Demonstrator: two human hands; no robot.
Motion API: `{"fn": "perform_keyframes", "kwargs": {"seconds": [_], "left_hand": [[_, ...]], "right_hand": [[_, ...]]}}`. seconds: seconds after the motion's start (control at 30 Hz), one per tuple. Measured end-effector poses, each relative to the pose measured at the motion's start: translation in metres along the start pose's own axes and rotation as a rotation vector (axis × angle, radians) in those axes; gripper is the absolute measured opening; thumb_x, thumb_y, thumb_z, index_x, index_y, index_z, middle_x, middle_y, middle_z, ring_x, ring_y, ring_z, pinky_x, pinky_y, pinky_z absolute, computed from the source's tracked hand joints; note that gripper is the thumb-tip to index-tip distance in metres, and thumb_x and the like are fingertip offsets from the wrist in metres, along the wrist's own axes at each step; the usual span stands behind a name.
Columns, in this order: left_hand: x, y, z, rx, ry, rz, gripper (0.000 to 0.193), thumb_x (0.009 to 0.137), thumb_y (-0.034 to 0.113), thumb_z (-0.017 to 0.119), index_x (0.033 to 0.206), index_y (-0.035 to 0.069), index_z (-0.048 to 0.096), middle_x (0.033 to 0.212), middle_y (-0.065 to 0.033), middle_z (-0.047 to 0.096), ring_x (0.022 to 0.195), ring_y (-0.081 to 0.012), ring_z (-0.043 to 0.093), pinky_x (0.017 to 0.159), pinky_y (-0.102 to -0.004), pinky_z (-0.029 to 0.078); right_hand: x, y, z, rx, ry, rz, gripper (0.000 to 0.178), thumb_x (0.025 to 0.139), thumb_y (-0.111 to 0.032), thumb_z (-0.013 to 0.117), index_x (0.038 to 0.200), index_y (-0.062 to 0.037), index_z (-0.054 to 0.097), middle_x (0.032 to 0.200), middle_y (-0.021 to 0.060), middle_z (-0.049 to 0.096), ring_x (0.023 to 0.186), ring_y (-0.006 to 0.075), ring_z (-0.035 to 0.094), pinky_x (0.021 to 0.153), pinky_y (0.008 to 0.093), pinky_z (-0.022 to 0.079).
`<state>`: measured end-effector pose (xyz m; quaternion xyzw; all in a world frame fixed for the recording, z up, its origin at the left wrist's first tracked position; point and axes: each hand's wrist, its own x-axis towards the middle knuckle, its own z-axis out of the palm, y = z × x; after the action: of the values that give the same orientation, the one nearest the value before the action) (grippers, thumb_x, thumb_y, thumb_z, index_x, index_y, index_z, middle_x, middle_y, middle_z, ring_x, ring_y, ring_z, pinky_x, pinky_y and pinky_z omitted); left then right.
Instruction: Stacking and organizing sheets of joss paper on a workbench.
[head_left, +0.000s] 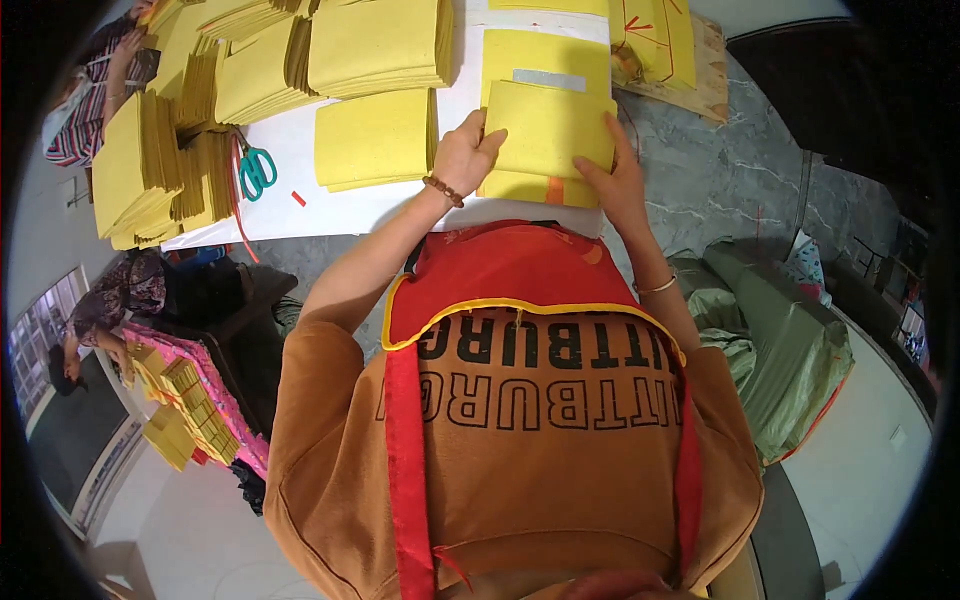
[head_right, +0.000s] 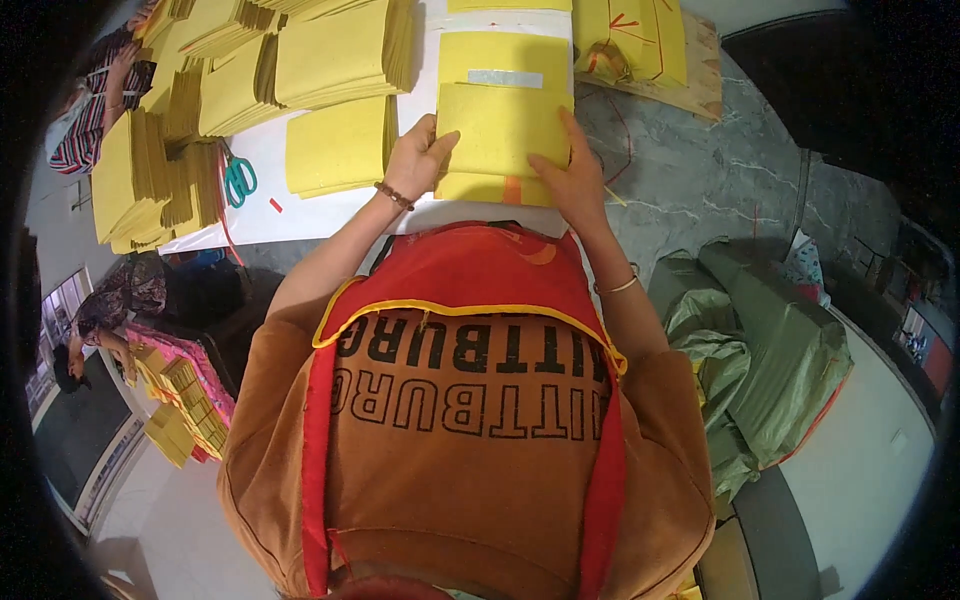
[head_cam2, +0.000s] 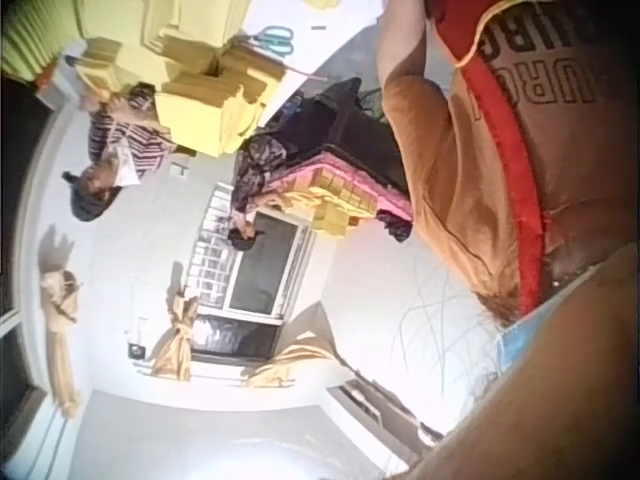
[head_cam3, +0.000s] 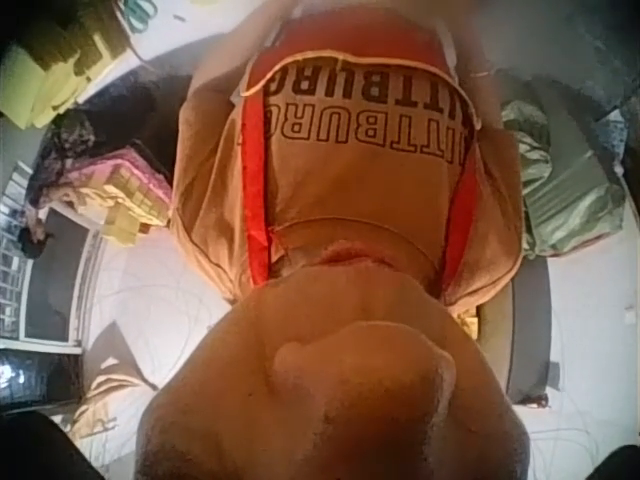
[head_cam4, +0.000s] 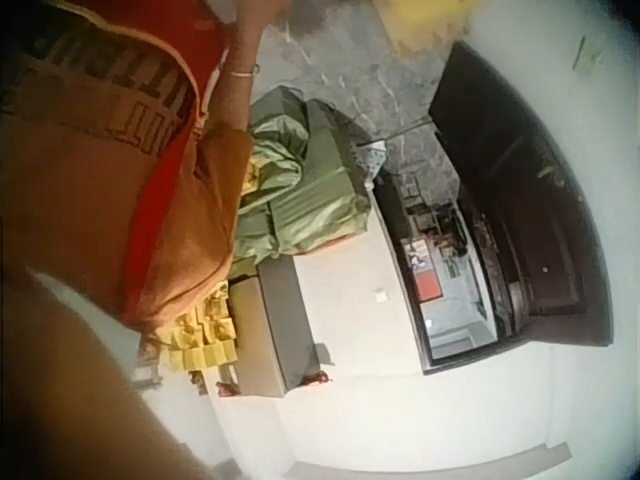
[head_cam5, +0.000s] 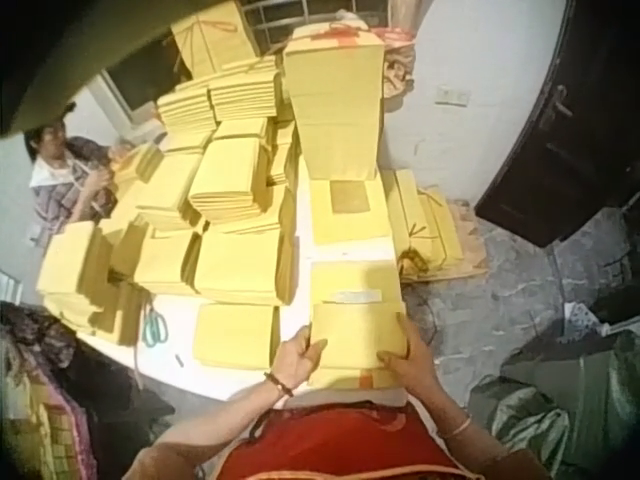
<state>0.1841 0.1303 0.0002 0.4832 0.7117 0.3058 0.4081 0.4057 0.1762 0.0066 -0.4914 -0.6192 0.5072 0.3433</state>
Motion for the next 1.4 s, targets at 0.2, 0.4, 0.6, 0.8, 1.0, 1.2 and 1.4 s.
{"fn": "perform_keyframes", "kwargs": {"seconds": [0.2, 0.4, 0.6, 0.8, 1.0, 1.2, 1.4], "left_hand": [[0.013, -0.021, 0.012, -0.077, 0.064, -0.017, 0.027, 0.084, 0.022, 0.057, 0.099, 0.001, 0.049, 0.065, -0.0202, 0.059, 0.061, -0.0355, 0.06, 0.054, -0.0426, 0.043], [0.005, 0.004, 0.007, -0.098, 0.102, -0.047, 0.028, 0.084, 0.021, 0.057, 0.101, 0.002, 0.047, 0.066, -0.0186, 0.058, 0.061, -0.0345, 0.059, 0.055, -0.0418, 0.044], [0.006, 0.0, 0.009, -0.161, 0.141, -0.065, 0.028, 0.084, 0.019, 0.058, 0.103, 0.002, 0.046, 0.073, -0.0143, 0.06, 0.062, -0.0305, 0.059, 0.055, -0.0381, 0.044], [-0.018, 0.039, 0.002, 0.165, 0.268, 0.277, 0.041, 0.08, 0.02, 0.064, 0.115, 0.004, 0.048, 0.109, -0.0144, 0.055, 0.095, -0.0283, 0.054, 0.076, -0.0378, 0.042], [0.0, 0.041, 0.026, 0.734, 0.025, 0.763, 0.057, 0.084, 0.042, 0.053, 0.132, 0.012, 0.042, 0.138, -0.0128, 0.037, 0.129, -0.0313, 0.031, 0.105, -0.0453, 0.023], [0.004, 0.025, 0.033, 0.834, -0.04, 0.708, 0.064, 0.084, 0.049, 0.05, 0.136, 0.015, 0.036, 0.142, -0.0129, 0.031, 0.131, -0.031, 0.026, 0.106, -0.0483, 0.019], [0.004, 0.029, 0.033, 0.808, -0.08, 0.697, 0.063, 0.084, 0.047, 0.05, 0.135, 0.013, 0.036, 0.142, -0.0142, 0.03, 0.133, -0.0319, 0.023, 0.106, -0.0492, 0.017]], "right_hand": [[0.004, 0.003, 0.003, -0.006, -0.016, 0.055, 0.061, 0.076, -0.012, 0.067, 0.131, -0.0032, 0.043, 0.119, 0.0168, 0.057, 0.104, 0.0198, 0.057, 0.089, 0.028, 0.042], [0.004, 0.0, 0.006, -0.106, 0.012, 0.107, 0.055, 0.08, -0.009, 0.064, 0.131, -0.0037, 0.044, 0.12, 0.0143, 0.056, 0.106, 0.0152, 0.054, 0.09, 0.0259, 0.041], [0.007, -0.01, 0.009, -0.112, 0.038, 0.216, 0.054, 0.079, -0.011, 0.065, 0.129, -0.0048, 0.047, 0.115, 0.0141, 0.059, 0.1, 0.0154, 0.057, 0.086, 0.0262, 0.044], [0.008, 0.001, 0.009, -0.229, 0.065, 0.154, 0.053, 0.078, -0.012, 0.065, 0.128, -0.0035, 0.048, 0.112, 0.0143, 0.061, 0.098, 0.0154, 0.058, 0.085, 0.0264, 0.045], [0.009, 0.002, 0.009, -0.207, 0.101, 0.094, 0.056, 0.075, -0.022, 0.065, 0.127, -0.0079, 0.049, 0.099, 0.0188, 0.064, 0.086, 0.0301, 0.064, 0.076, 0.0351, 0.048], [0.001, -0.011, 0.004, -0.406, 0.091, 0.049, 0.051, 0.08, -0.024, 0.062, 0.126, -0.0066, 0.049, 0.125, 0.0157, 0.052, 0.111, 0.0285, 0.052, 0.089, 0.0402, 0.041], [-0.036, 0.011, 0.006, -0.98, -0.193, -0.416, 0.06, 0.086, -0.042, 0.05, 0.134, -0.0076, 0.038, 0.143, 0.0086, 0.031, 0.133, 0.0253, 0.027, 0.102, 0.06, 0.012]]}}
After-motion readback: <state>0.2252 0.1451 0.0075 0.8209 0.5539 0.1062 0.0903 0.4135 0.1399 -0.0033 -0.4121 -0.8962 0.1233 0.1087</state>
